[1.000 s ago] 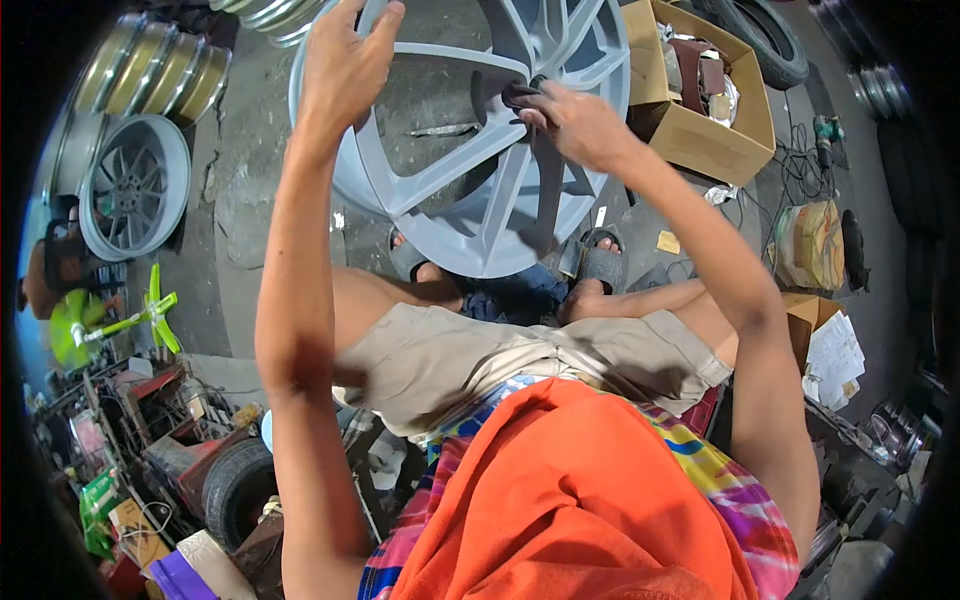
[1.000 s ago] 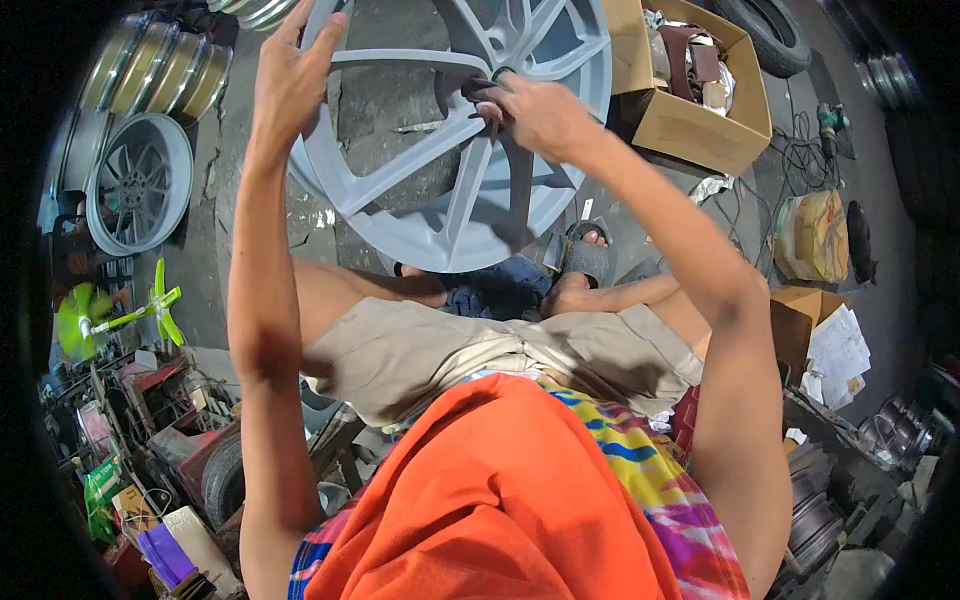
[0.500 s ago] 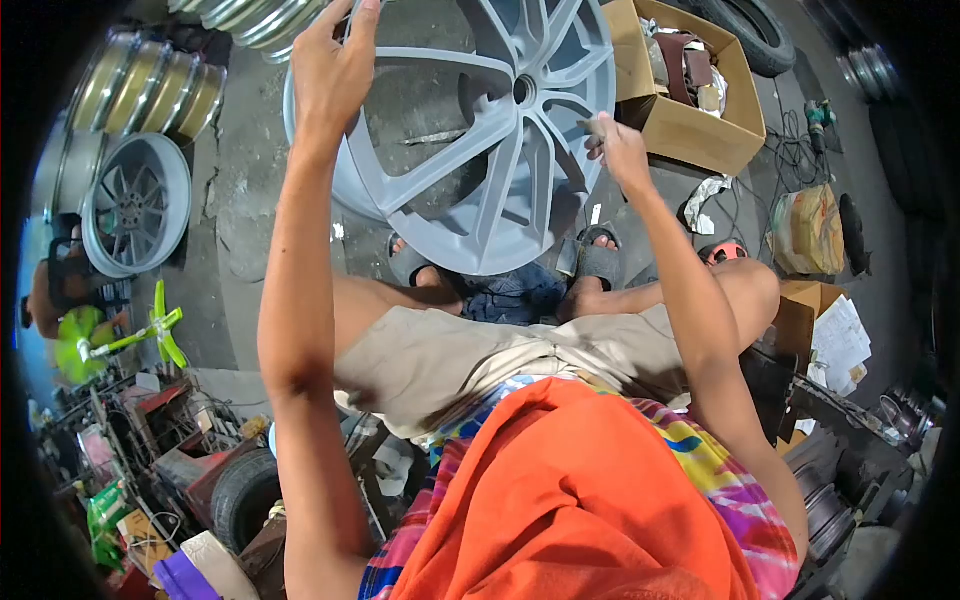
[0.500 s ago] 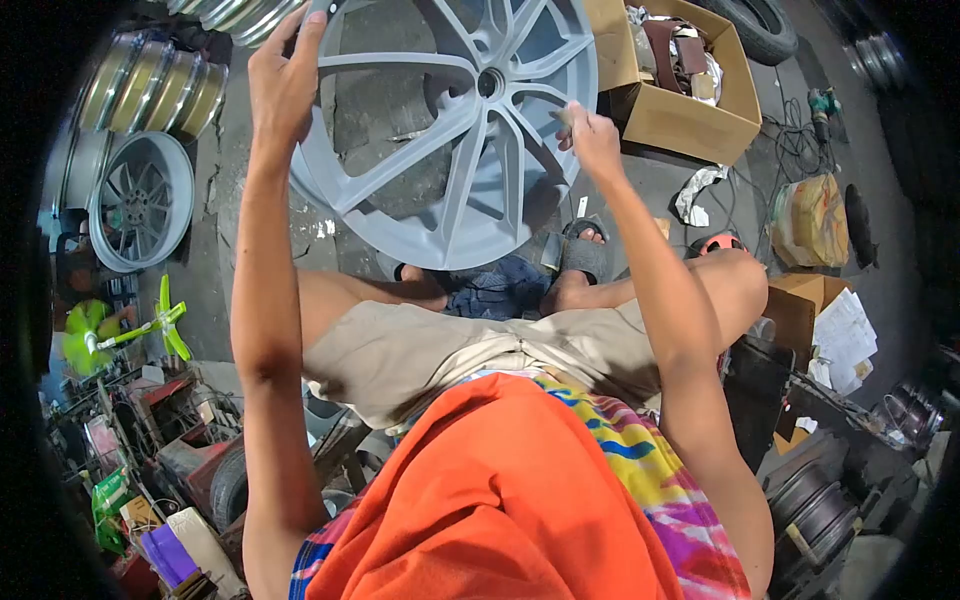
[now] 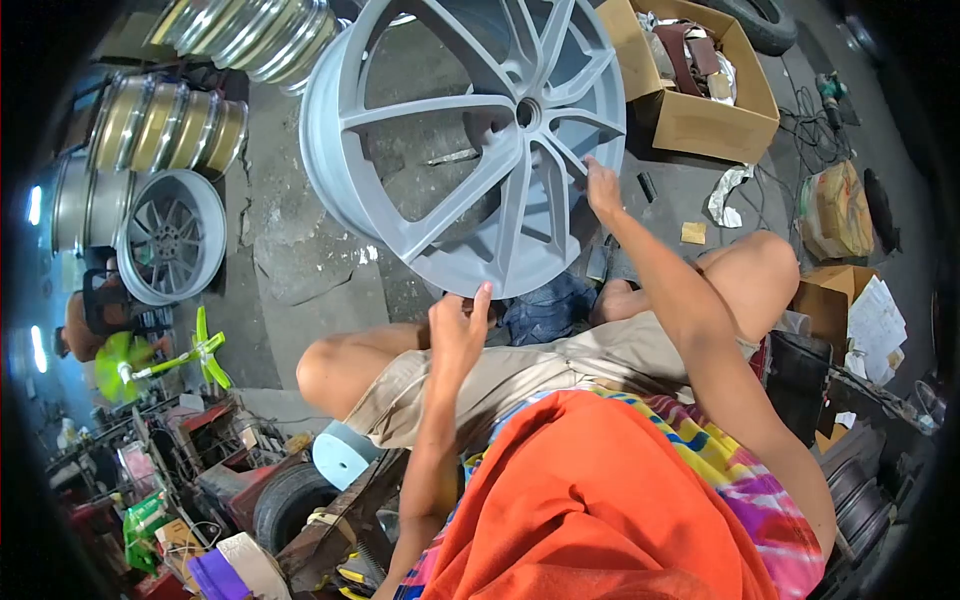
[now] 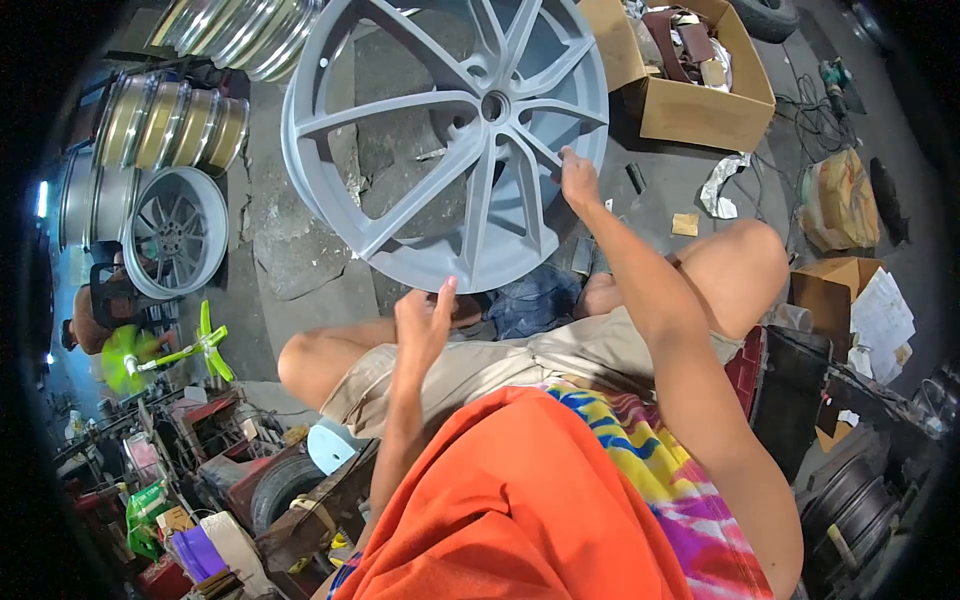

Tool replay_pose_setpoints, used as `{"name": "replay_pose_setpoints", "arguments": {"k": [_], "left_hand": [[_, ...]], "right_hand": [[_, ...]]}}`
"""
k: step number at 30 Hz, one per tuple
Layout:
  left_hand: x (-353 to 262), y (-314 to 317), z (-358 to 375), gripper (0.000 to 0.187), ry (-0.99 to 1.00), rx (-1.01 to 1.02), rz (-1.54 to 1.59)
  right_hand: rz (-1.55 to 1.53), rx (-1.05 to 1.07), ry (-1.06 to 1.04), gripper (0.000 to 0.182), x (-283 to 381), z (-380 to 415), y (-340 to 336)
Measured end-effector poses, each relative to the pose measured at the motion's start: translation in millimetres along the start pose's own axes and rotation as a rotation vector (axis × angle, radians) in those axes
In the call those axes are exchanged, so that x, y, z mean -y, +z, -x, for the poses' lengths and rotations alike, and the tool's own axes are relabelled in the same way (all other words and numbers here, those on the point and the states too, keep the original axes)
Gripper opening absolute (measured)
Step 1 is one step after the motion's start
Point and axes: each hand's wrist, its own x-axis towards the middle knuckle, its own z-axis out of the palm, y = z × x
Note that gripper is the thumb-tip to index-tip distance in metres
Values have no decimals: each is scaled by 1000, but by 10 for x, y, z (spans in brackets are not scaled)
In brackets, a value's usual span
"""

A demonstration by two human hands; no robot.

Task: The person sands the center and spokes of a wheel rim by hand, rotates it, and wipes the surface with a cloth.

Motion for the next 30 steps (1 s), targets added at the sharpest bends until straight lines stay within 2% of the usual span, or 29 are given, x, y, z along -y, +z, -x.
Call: {"name": "replay_pose_setpoints", "arguments": {"k": [1, 4, 6, 7, 8, 9, 13, 14, 17, 19, 20, 21, 22, 24, 25, 26, 27, 28, 30], "left_hand": [[51, 33, -2, 36, 4, -3, 4], [211, 53, -56, 42, 26, -31, -45], [297, -115, -129, 46, 154, -102, -169], [103, -272, -127, 42, 128, -89, -122], [173, -421, -204, 42, 185, -135, -180], [250, -616, -316, 43, 254, -183, -234], [-614, -1377, -815, 54, 311, -319, -504], [-796, -1485, -1021, 54, 330, -332, -553], [-1177, -1529, -1632, 54, 455, -436, -655], [-1277, -1395, -1912, 50, 539, -504, -578], [-1282, -1339, -2023, 50, 535, -500, -578], [-1276, -1290, -2138, 47, 673, -534, -484], [-1274, -1238, -2223, 45, 805, -563, -386], [-1271, -1205, -2407, 41, 749, -562, -409], [-1269, -1205, -2513, 43, 791, -468, -328], [-1258, -1201, -2637, 47, 833, -372, -248], [-1203, -1274, -2839, 49, 921, -342, -250], [-1271, -1273, -2807, 49, 918, -344, -245], [-1524, -1280, -2683, 46, 789, -114, -129]], "right_hand": [[-26, -18, 87, 60, 40, 27, 4], [-70, -95, 111, 60, -1, 3, 140], [-36, -152, 121, 61, 39, 131, 256], [11, -203, 149, 63, 87, 244, 315], [-14, -167, 290, 67, 124, 365, 393], [-54, -150, 336, 67, 128, 514, 509], [-598, 142, 623, 57, 658, 1356, 632], [-748, 200, 727, 52, 967, 1571, 544], [-818, 269, 665, 52, 1454, 1885, 529], [-842, 285, 665, 55, 1510, 1876, 559], [-705, 328, 507, 55, 1417, 1805, 621], [-567, 368, 349, 57, 1356, 1722, 658], [-565, 368, 359, 57, 1385, 1670, 577], [-174, 527, -148, 56, 1450, 1531, 224], [-98, 528, -347, 47, 1547, 1440, 14], [38, 472, -459, 42, 1543, 1276, -124], [97, 297, -753, 38, 1637, 1175, -278], [178, 255, -779, 37, 1750, 1015, -411], [442, 164, -1068, 33, 1831, 555, -585]]}}
